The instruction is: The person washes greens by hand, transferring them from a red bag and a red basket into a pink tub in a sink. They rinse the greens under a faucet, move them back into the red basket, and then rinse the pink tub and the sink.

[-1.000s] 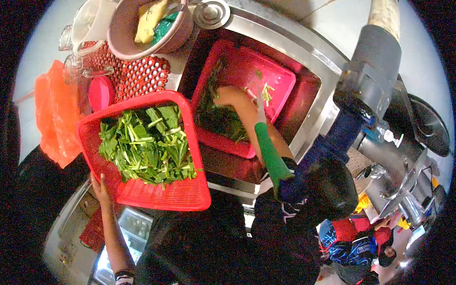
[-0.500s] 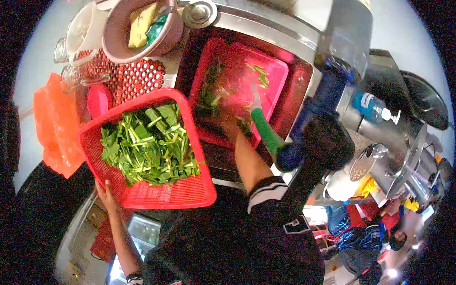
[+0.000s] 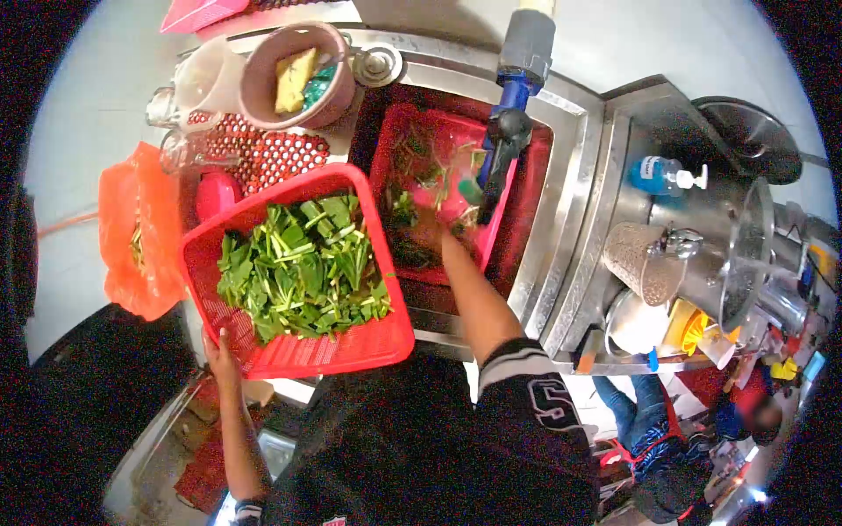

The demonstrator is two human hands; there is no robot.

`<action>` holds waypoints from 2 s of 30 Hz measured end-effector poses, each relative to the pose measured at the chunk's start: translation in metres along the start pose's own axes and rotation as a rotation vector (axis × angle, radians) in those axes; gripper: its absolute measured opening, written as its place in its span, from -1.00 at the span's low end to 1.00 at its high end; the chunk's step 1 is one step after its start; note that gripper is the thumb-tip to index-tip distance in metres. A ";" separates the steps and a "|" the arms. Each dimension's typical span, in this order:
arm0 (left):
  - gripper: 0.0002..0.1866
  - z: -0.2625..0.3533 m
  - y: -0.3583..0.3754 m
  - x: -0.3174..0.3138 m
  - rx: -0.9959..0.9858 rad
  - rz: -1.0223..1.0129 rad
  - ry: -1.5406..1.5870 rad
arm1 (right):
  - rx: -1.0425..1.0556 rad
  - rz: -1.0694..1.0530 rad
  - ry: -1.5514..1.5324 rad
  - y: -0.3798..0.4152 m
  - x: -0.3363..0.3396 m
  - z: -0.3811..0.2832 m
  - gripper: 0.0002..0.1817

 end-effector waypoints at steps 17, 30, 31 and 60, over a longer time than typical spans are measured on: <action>-0.71 0.046 -0.002 -0.015 -0.226 -0.154 0.243 | -0.035 0.477 -0.207 0.229 0.174 -0.242 -0.56; -0.67 0.042 -0.004 -0.018 -0.210 -0.178 0.192 | 0.281 0.368 0.441 0.234 0.058 -0.335 -0.58; -0.68 0.042 -0.006 -0.018 -0.247 -0.168 0.142 | 0.226 0.377 0.279 0.237 0.081 -0.332 -0.65; -0.49 -0.006 -0.005 0.003 0.115 -0.026 0.119 | -0.163 -0.265 0.330 -0.024 0.000 0.111 -0.47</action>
Point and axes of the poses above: each hand's wrist, its own y-axis away from the middle knuckle, its own x-axis out of the back of the hand, z = x × y, the point moved 8 cm from there along -y, towards the middle knuckle, and after that the axes turned 6 degrees about y, right-handed, at the moved point
